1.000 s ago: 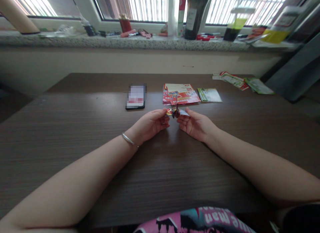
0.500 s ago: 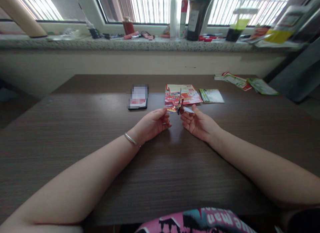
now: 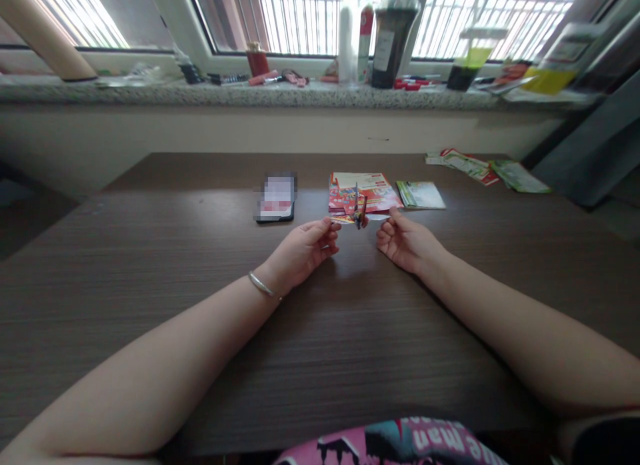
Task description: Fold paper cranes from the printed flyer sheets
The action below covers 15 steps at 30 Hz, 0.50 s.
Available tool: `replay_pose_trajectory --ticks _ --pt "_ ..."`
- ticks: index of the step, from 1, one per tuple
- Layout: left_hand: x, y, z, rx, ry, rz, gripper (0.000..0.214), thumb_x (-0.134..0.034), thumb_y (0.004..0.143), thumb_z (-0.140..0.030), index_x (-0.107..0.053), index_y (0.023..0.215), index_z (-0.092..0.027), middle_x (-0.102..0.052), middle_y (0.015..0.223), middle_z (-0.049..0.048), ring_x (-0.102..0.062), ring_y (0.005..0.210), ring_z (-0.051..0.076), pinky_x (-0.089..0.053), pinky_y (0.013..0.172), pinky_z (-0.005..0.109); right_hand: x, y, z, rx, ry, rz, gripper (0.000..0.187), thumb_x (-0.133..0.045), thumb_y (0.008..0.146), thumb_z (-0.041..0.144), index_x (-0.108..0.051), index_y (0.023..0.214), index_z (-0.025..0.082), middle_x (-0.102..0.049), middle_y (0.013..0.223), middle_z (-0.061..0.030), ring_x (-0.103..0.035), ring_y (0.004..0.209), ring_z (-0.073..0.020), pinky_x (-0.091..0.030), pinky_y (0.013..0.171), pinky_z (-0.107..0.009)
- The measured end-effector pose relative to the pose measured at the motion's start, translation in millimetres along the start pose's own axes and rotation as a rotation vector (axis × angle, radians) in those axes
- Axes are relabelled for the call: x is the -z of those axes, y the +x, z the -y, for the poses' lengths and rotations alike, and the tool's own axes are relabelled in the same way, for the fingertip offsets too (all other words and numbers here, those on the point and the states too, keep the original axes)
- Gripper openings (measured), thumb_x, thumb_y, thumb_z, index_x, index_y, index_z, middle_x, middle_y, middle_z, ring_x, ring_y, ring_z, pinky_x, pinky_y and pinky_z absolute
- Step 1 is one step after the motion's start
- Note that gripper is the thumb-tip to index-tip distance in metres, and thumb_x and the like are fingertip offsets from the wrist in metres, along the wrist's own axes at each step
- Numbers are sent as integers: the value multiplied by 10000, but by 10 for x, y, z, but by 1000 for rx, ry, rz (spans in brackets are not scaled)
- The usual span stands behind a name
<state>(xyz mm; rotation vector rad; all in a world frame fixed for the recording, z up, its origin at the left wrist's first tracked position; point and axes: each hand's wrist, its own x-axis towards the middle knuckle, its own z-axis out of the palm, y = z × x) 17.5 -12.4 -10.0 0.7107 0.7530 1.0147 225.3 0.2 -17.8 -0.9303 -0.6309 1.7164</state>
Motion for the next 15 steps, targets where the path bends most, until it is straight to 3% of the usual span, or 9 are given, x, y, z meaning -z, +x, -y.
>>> replay_pose_trajectory --ticks 5,11,15 --pt "3 0 -8 -48 18 -73 219 -751 773 -336 -702 821 -128 -629 724 4 -568 644 76 -487 627 205 5 5 16 45 -46 -78 330 -687 816 446 -485 693 215 -577 541 59 -493 464 -61 -361 423 -179" --pt "25 12 29 -101 183 -92 310 -774 727 -386 -735 893 -128 -643 745 16 -547 630 75 -456 614 205 2 2 -40 385 -468 -62 409 -758 673 517 -492 779 225 -532 596 81 -380 440 -58 -275 417 -210" --pt "4 -17 59 -145 408 -56 388 -752 728 -455 -745 951 -138 -674 803 34 -557 680 94 -452 677 230 -50 42 -63 528 -701 0 329 -727 721 417 -553 921 223 -484 609 79 -406 509 -89 -324 502 -241"
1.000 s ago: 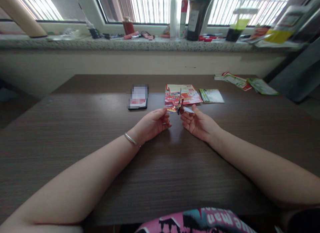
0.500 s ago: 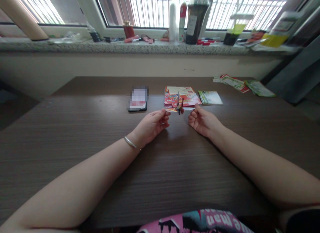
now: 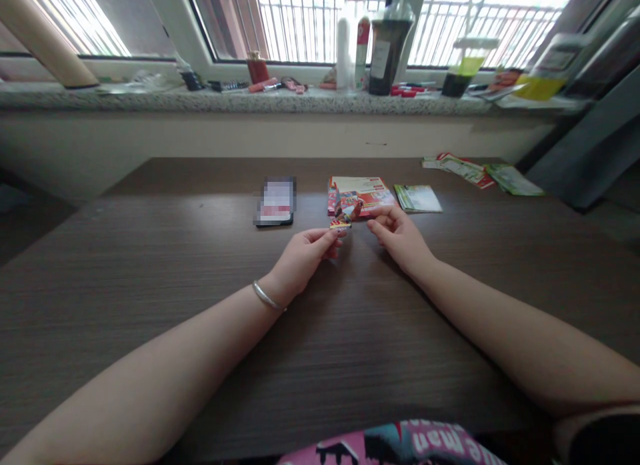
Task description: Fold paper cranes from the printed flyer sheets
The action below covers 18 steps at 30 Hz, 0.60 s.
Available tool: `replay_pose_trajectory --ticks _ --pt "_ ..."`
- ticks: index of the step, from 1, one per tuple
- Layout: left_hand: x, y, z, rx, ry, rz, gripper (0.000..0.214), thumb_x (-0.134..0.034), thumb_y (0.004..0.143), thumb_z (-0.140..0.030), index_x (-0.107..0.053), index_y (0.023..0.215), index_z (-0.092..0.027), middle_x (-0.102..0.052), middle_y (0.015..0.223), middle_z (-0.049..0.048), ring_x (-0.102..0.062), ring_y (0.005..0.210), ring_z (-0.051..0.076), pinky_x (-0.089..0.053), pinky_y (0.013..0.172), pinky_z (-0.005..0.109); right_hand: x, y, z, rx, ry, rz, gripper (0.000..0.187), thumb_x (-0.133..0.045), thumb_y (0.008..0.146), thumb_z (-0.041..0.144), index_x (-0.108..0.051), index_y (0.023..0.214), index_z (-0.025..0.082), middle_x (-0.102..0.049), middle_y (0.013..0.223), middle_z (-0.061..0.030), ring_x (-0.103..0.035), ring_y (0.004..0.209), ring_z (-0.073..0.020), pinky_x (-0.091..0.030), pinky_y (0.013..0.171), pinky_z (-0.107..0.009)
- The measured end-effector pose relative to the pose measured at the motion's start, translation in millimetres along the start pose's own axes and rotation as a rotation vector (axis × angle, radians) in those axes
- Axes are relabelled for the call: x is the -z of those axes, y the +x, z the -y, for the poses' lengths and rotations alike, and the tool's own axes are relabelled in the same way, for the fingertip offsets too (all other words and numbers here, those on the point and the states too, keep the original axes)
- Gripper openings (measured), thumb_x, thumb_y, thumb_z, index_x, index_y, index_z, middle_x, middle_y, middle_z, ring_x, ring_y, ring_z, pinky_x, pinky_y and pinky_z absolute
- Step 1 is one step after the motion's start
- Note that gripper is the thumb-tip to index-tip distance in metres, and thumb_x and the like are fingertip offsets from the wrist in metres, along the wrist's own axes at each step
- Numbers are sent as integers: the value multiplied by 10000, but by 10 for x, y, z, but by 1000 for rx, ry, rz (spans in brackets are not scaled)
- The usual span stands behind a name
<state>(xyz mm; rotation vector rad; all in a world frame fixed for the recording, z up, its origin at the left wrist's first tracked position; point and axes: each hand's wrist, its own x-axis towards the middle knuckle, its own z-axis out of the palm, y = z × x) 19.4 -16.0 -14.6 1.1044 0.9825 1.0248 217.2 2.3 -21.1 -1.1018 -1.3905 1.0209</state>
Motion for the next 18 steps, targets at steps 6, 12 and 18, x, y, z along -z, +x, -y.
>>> replay_pose_trajectory --ticks 6,12,18 --pt "-23 -60 -52 -115 420 68 381 -629 815 -496 -741 884 -139 -698 794 40 -581 717 141 -441 693 259 -16 111 85 49 -315 82 230 -651 781 334 -510 657 200 -492 585 44 -430 557 -115 -338 562 -277" --pt "15 -34 -97 -185 714 129 334 -519 895 -410 -713 807 -153 -666 709 11 -578 668 146 -448 655 261 -37 589 221 90 -515 62 138 -654 787 260 -630 692 164 -578 615 22 -483 587 -118 -353 588 -270" --pt "110 2 -105 -537 1301 150 223 -538 890 -317 -691 967 -174 -659 1065 81 -568 1014 246 -441 941 401 -404 1253 63 114 -749 105 188 -635 838 336 -738 869 182 -726 824 -19 -624 736 -142 -420 650 -250"
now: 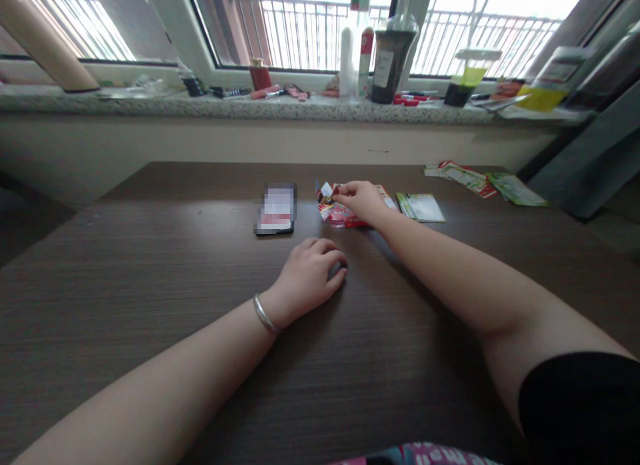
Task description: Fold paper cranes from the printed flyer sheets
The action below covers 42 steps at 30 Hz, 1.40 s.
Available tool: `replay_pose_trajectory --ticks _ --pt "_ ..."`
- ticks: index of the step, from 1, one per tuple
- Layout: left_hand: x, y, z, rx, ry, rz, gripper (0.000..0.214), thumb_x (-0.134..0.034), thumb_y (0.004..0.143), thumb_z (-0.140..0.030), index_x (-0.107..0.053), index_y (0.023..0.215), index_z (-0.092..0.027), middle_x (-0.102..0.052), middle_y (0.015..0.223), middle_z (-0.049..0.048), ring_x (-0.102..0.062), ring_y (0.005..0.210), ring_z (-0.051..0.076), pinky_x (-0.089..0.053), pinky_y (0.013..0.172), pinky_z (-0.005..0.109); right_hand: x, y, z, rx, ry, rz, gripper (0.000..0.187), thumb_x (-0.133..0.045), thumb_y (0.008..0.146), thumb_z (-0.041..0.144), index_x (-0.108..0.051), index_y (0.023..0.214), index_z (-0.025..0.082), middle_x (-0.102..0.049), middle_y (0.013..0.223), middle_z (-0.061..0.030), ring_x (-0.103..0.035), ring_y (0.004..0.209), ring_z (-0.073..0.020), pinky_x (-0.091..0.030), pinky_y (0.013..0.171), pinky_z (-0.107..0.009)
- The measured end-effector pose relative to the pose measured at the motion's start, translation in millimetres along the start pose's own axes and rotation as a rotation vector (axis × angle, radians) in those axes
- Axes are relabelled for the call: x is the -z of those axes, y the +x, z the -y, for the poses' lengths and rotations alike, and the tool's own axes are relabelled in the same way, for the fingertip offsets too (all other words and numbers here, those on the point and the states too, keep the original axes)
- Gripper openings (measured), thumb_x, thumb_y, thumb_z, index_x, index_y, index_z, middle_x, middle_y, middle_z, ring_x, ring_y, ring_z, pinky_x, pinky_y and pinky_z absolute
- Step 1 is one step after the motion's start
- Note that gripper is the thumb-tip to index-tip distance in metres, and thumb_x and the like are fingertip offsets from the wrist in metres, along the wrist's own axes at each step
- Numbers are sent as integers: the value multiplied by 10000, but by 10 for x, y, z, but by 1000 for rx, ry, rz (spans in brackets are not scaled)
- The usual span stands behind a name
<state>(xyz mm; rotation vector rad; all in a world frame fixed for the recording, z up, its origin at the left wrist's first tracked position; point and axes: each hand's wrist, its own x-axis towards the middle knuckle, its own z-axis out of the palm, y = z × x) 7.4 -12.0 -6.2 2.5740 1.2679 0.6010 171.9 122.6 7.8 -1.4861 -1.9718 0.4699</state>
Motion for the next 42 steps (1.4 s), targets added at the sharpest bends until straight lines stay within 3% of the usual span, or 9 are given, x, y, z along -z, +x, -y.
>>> replay_pose_trajectory --ticks 3,8,12,16,21,27,34,38,42 --pt "20 -1 38 -38 225 20 298 -545 890 -339 -640 1123 -180 -611 1171 96 -521 1086 279 -428 982 447 -232 253 18 -9 -73 3 216 -638 836 389 -752 915 223 -745 907 -28 -648 814 -174 -438 692 -274" --pt "24 65 37 -37 308 58 296 -501 917 -342 -618 1138 -184 -605 1141 92 -517 1080 271 -447 969 432 -443 484 27 15 -228 3 220 -630 826 432 -766 848 260 -750 905 -57 -649 890 -252 -452 798 -376" --pt "10 115 23 -47 340 73 288 -482 924 -333 -617 1124 -174 -598 1136 103 -515 1082 275 -452 962 436 -440 525 16 87 -306 -23 272 -612 835 483 -763 906 268 -741 962 -73 -605 1009 -300 -416 908 -467" --pt "2 133 36 -42 331 78 277 -491 917 -334 -623 1090 -163 -601 1126 106 -518 1074 274 -451 966 438 -265 491 -66 166 -319 -16 322 -623 843 385 -703 1129 262 -703 1140 -43 -578 1090 -247 -413 967 -394" --pt "3 132 56 -43 305 60 259 -506 912 -336 -624 1064 -163 -608 1114 101 -523 1061 269 -452 959 436 127 263 -291 225 -339 14 280 -559 885 324 -722 1076 200 -692 1144 -75 -578 1114 -219 -403 1003 -351" --pt "-5 111 48 -62 296 43 258 -510 907 -341 -620 1062 -166 -612 1111 106 -525 1056 276 -452 945 438 475 -343 -495 337 -459 129 388 -653 818 381 -678 1154 187 -651 1225 -102 -548 1157 -272 -404 1015 -415" --pt "3 61 27 -64 295 42 272 -489 917 -344 -625 1069 -164 -610 1112 110 -529 1057 270 -446 954 434 398 -666 -426 361 -638 45 455 -604 869 410 -598 1262 180 -616 1292 -110 -527 1173 -292 -403 963 -419" --pt "12 33 29 -70 295 44 278 -490 916 -343 -625 1074 -159 -609 1121 111 -528 1065 266 -436 971 428 297 -672 -373 432 -735 38 293 -486 948 341 -669 1119 190 -680 1158 -106 -576 1065 -275 -393 880 -396" --pt "11 20 30 -67 287 45 272 -502 910 -342 -626 1071 -162 -609 1121 105 -525 1066 265 -431 977 425 271 -725 -346 465 -774 31 322 -385 989 270 -696 1018 192 -720 1029 -90 -604 978 -245 -373 815 -370"
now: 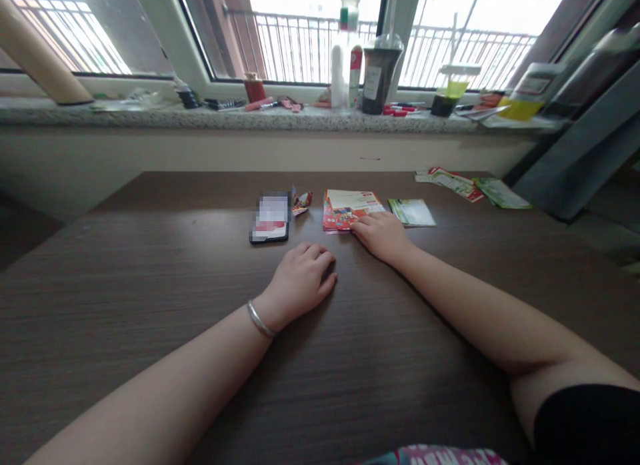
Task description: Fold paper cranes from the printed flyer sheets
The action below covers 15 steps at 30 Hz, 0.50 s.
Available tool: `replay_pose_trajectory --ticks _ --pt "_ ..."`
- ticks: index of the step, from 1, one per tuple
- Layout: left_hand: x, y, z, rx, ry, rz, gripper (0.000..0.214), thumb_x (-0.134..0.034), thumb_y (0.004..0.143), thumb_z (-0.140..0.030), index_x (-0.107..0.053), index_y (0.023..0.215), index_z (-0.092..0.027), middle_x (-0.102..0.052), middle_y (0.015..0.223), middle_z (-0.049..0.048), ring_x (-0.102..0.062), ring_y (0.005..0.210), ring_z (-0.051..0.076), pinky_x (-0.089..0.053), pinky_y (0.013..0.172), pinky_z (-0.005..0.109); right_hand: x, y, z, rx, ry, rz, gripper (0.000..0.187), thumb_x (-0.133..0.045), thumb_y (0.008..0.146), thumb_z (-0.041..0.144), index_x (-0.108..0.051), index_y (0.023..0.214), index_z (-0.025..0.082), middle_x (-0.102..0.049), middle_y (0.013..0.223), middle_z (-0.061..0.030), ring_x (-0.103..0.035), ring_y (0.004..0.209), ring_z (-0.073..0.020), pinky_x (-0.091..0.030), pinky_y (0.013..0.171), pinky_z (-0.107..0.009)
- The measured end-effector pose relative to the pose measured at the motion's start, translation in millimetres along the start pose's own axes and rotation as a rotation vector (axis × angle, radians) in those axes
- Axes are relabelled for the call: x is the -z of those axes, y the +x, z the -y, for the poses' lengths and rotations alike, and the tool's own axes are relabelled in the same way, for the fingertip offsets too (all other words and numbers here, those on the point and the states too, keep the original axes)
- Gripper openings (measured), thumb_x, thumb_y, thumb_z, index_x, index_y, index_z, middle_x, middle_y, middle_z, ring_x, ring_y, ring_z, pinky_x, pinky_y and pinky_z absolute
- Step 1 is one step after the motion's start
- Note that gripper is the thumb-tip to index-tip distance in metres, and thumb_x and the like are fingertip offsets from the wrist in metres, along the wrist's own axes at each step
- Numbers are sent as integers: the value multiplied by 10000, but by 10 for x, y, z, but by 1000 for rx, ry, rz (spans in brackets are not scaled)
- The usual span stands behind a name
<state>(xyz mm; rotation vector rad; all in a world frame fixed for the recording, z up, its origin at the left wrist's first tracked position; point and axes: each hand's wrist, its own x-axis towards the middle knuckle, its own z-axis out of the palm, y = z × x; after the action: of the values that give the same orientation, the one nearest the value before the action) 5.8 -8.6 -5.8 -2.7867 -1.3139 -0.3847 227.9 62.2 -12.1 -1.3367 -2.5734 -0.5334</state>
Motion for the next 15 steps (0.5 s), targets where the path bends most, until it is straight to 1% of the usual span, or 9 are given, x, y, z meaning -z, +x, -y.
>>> replay_pose_trajectory --ticks 3,5,8,10,12,14,15 --pt "-10 -5 -2 -2 -14 1 268 -505 909 -342 -617 1075 -164 -609 1125 104 -524 1068 268 -425 984 435 74 -56 -15 -23 11 -43 330 -377 990 261 -700 991 193 -720 1046 -92 -605 974 -227 -369 794 -348" --pt "-28 -6 2 18 -46 -15 307 -506 911 -346 -584 1133 -150 -605 1141 114 -523 1085 274 -419 997 446 154 -112 -40 -51 33 -92 336 -372 990 275 -699 988 201 -721 1036 -87 -607 966 -225 -376 780 -339" --pt "-66 -3 19 103 -144 -81 386 -489 922 -348 -494 1235 -122 -576 1177 139 -531 1109 269 -432 995 446 282 -252 -47 -59 93 -127 309 -411 972 304 -704 941 207 -723 1002 -81 -615 962 -228 -411 780 -334" --pt "-88 2 35 143 -224 -141 385 -471 931 -334 -454 1257 -129 -547 1204 145 -542 1114 253 -451 980 432 353 -385 -14 -109 174 -134 235 -485 937 307 -703 925 220 -727 994 -60 -631 943 -219 -446 787 -329" --pt "-101 8 48 152 -288 -190 374 -452 940 -324 -438 1266 -142 -523 1231 147 -538 1136 243 -455 985 424 405 -533 42 -108 247 -92 172 -532 908 274 -700 904 237 -727 1030 -41 -632 1000 -220 -470 820 -334" --pt "-107 14 56 148 -313 -206 366 -432 949 -326 -446 1267 -146 -515 1253 146 -519 1175 244 -438 1015 429 438 -668 101 -87 287 -28 153 -550 901 272 -700 893 238 -731 1021 -31 -652 952 -219 -490 828 -358" --pt "-109 15 57 142 -311 -200 364 -425 952 -329 -458 1264 -144 -519 1259 143 -509 1191 246 -426 1033 434 446 -725 125 -53 326 8 147 -555 899 259 -700 895 232 -732 1014 -29 -658 943 -212 -492 859 -369"
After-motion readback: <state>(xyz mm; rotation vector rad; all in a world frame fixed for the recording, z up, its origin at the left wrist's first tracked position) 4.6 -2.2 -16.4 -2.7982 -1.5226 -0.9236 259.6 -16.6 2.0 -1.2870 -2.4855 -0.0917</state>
